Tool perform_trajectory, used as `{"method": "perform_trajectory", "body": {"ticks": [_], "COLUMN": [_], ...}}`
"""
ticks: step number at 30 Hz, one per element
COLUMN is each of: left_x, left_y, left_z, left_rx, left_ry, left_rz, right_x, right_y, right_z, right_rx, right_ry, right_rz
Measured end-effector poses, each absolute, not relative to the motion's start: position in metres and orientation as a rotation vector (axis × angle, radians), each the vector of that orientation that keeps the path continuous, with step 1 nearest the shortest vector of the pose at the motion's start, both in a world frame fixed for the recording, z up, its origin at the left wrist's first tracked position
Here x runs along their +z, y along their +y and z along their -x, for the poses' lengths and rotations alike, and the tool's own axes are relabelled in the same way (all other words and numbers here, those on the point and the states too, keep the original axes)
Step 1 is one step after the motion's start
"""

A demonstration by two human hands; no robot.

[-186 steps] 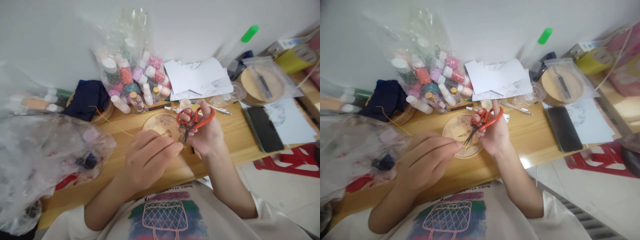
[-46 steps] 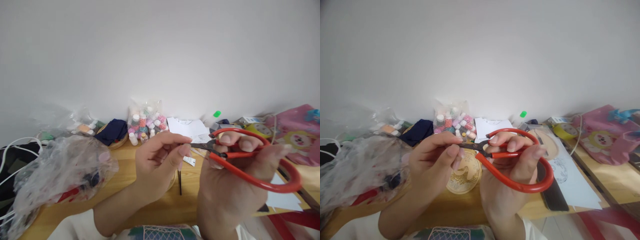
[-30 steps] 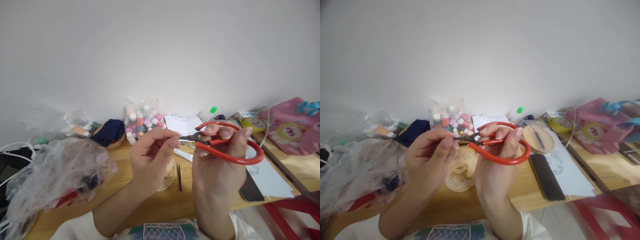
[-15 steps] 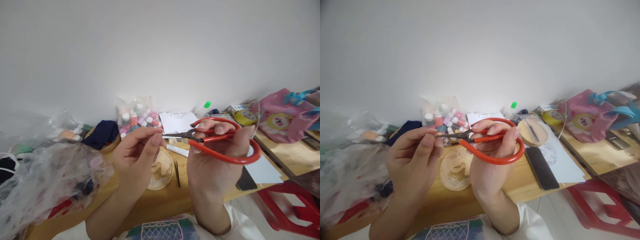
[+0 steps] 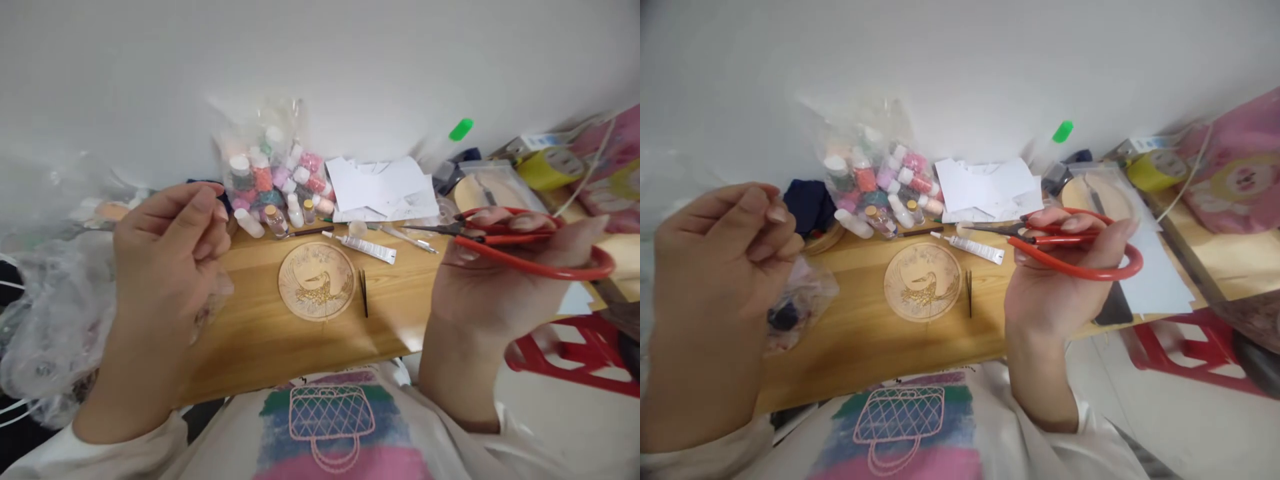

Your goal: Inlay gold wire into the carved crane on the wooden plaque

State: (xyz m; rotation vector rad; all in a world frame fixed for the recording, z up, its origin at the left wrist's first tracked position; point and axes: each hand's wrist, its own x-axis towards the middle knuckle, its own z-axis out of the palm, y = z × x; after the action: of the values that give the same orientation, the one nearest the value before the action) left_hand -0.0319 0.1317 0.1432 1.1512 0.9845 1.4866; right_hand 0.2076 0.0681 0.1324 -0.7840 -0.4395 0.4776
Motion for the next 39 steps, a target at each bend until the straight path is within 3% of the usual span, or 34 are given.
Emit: {"method": "perform_trajectory", "body": {"ticks": [8, 13, 22, 29, 39], "left_x": [0.086, 0.052, 0.020, 0.005, 0.005], "left_y": [0.104, 0.073, 0.066, 0.078, 0.089], "left_z": [0.030, 0.013, 0.006, 0.000, -0.006], "left_rx": [1.253, 1.074, 0.878, 0.674, 0.439], "left_ry": [1.024, 1.067, 0.827, 0.781, 0.704], "left_rz": [-1.082, -1.115, -2.218, -2.401, -2.386], "right_x": [0.079, 0.060, 0.056, 0.053, 0.037], "right_y": [0.040, 0.015, 0.016, 0.027, 0.022], "right_z": [-0.235, -0.253, -0.259, -0.255, -0.260], "right_rx": [0.461, 0.645, 0.693, 0.742, 0.646], "right_ry": [-0.483, -0.925, -1.445, -1.713, -1.713], "right_rz": [1.399, 1.976, 2.464, 2.667, 2.566]}}
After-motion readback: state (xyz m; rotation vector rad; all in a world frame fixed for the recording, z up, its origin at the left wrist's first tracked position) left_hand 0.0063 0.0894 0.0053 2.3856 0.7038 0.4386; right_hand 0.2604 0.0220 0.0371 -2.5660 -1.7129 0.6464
